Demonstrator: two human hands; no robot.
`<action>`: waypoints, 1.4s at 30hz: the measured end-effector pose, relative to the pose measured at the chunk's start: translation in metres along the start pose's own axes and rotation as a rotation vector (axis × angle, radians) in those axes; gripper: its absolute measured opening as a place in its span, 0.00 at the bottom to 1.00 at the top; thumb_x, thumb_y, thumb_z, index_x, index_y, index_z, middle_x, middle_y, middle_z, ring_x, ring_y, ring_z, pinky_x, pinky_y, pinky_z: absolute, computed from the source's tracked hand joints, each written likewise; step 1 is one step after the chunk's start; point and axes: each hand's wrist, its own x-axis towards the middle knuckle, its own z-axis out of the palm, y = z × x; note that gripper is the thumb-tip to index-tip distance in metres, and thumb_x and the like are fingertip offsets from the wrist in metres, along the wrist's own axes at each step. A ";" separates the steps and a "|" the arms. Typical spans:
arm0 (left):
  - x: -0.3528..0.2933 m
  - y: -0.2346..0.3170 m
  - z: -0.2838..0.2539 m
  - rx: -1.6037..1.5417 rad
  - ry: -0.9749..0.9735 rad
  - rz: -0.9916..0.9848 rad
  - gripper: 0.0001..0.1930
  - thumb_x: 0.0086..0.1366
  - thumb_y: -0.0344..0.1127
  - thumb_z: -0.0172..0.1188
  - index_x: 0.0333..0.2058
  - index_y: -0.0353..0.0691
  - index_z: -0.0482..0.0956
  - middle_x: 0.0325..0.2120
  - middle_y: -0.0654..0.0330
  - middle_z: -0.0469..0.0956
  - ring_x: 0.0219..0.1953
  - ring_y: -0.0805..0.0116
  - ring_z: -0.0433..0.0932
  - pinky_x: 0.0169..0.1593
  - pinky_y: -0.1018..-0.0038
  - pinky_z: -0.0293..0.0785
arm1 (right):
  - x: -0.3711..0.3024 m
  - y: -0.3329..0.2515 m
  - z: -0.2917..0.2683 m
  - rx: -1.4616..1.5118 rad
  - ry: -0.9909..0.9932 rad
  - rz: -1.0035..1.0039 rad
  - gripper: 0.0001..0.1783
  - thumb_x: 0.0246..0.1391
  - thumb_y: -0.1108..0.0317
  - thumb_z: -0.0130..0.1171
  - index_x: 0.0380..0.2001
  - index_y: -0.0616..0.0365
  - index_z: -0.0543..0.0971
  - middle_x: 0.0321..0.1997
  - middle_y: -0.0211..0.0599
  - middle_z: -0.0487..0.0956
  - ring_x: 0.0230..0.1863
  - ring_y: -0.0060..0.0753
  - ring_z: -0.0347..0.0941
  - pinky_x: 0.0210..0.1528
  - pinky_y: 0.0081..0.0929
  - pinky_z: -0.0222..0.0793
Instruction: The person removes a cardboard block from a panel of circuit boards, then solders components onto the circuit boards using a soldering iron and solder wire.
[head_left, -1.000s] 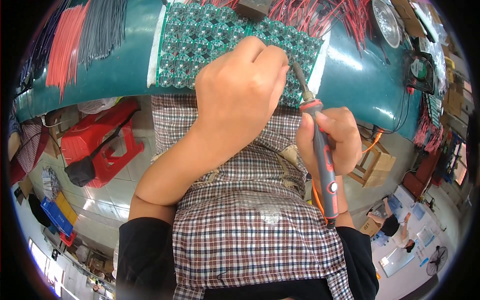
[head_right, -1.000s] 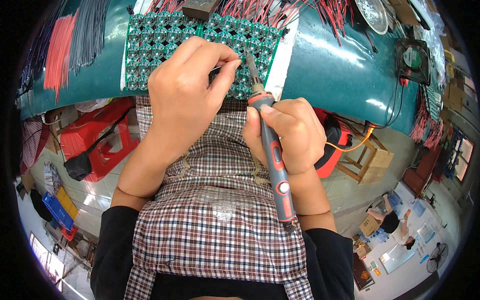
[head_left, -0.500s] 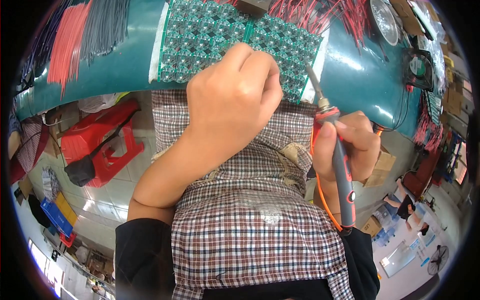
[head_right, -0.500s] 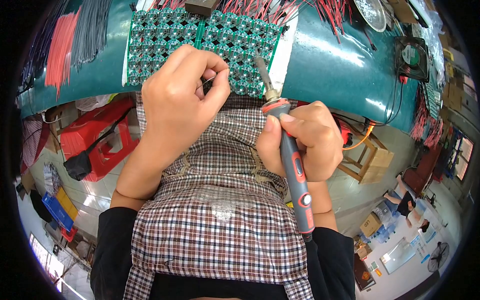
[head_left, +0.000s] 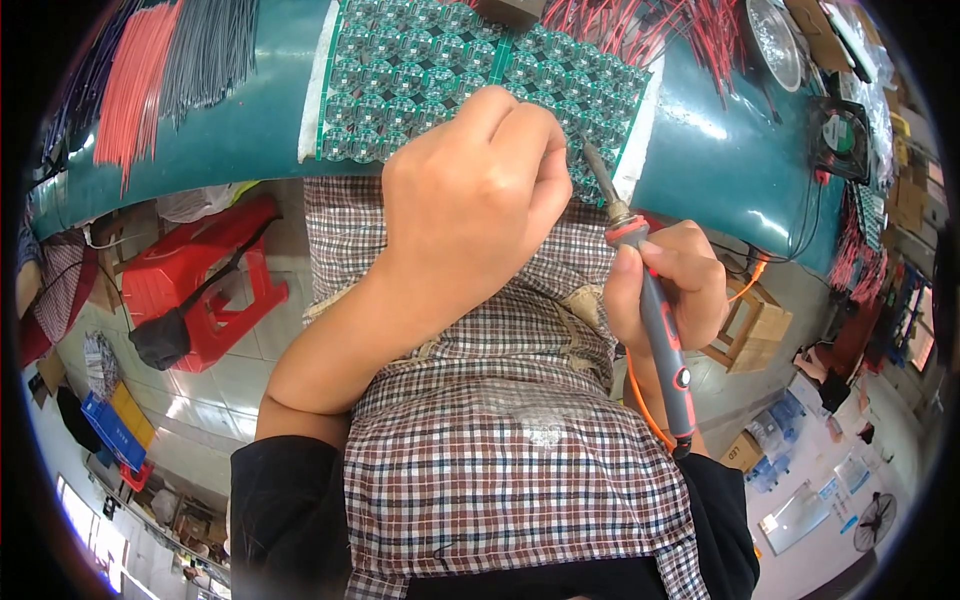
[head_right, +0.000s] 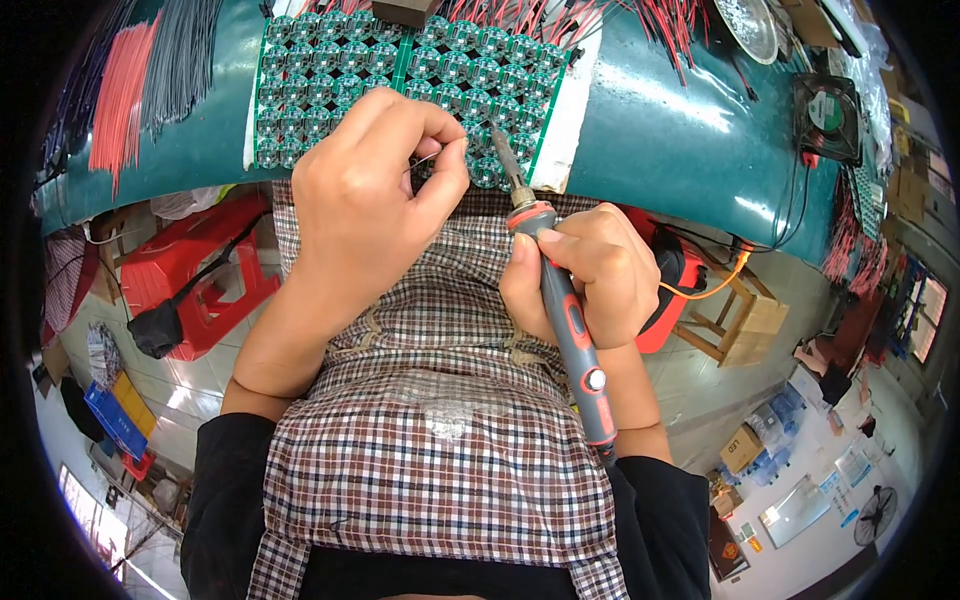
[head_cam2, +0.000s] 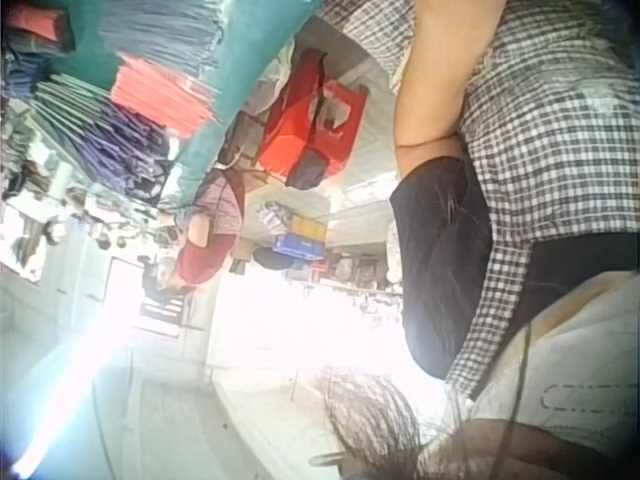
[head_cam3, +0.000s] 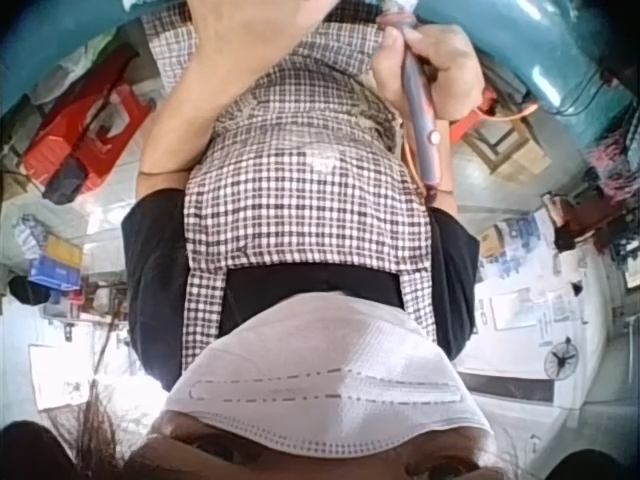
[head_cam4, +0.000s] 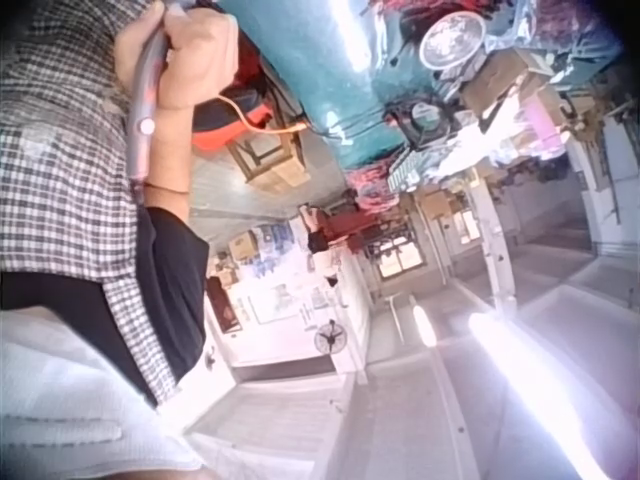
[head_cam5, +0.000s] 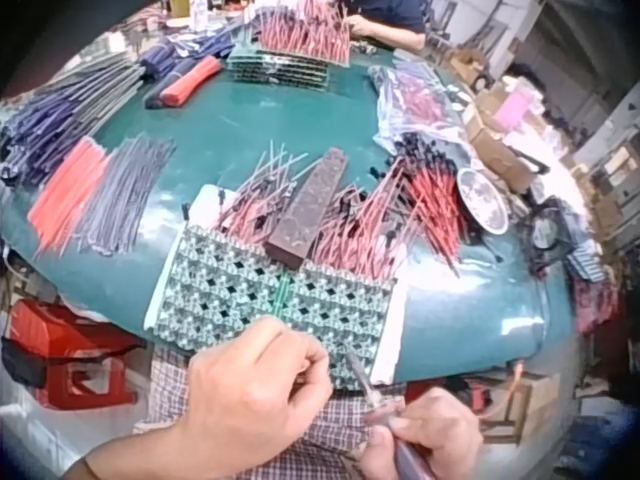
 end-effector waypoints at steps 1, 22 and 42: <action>0.000 0.000 0.001 0.003 0.008 0.008 0.07 0.50 0.29 0.67 0.26 0.43 0.76 0.24 0.62 0.72 0.20 0.62 0.77 0.22 0.68 0.72 | 0.001 -0.001 0.000 0.001 -0.001 0.001 0.15 0.45 0.78 0.67 0.33 0.59 0.70 0.18 0.33 0.74 0.15 0.28 0.68 0.18 0.25 0.64; 0.001 -0.002 0.000 0.030 -0.019 0.029 0.05 0.54 0.27 0.68 0.29 0.42 0.81 0.25 0.65 0.77 0.18 0.71 0.73 0.22 0.75 0.70 | 0.007 -0.012 0.003 -0.119 -0.068 0.027 0.16 0.44 0.78 0.70 0.32 0.57 0.72 0.22 0.34 0.74 0.19 0.33 0.71 0.20 0.28 0.67; -0.014 -0.003 -0.001 -0.002 -0.039 0.013 0.07 0.50 0.28 0.67 0.25 0.44 0.76 0.23 0.62 0.72 0.19 0.63 0.76 0.22 0.70 0.72 | -0.009 -0.009 -0.003 -0.059 -0.036 -0.002 0.15 0.45 0.76 0.67 0.31 0.58 0.69 0.17 0.33 0.73 0.15 0.30 0.68 0.17 0.25 0.62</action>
